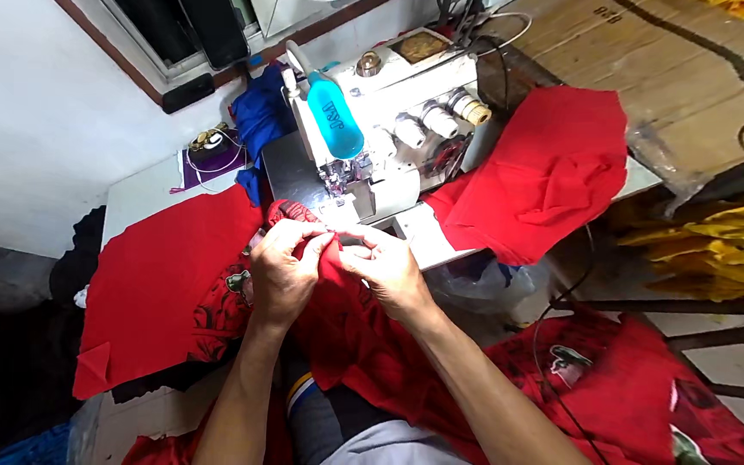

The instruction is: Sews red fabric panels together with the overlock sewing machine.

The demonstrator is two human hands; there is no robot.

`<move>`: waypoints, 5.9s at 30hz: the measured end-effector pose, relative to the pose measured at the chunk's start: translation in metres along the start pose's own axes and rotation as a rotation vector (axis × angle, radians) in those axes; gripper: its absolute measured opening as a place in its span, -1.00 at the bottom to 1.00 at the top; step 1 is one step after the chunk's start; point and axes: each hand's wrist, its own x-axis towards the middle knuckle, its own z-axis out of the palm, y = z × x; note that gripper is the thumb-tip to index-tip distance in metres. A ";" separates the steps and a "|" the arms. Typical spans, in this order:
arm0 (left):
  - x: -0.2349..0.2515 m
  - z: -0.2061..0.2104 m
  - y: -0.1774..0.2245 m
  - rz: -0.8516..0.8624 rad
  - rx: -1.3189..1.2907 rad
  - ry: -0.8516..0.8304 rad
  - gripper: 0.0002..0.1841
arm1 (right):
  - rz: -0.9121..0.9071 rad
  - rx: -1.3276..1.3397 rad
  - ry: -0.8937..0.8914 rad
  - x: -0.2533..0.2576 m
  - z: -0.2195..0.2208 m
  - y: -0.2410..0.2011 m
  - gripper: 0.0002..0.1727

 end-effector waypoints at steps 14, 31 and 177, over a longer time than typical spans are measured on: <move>0.001 -0.011 -0.015 -0.104 -0.143 -0.199 -0.94 | -0.369 -0.257 0.157 -0.004 0.004 0.010 -0.53; 0.041 0.002 -0.007 0.004 0.066 -0.147 -0.93 | -0.199 -0.513 0.290 0.024 -0.006 -0.010 -0.77; -0.002 0.036 0.014 0.178 0.047 -0.031 -0.89 | 0.056 -0.069 0.285 0.008 -0.018 0.032 -0.85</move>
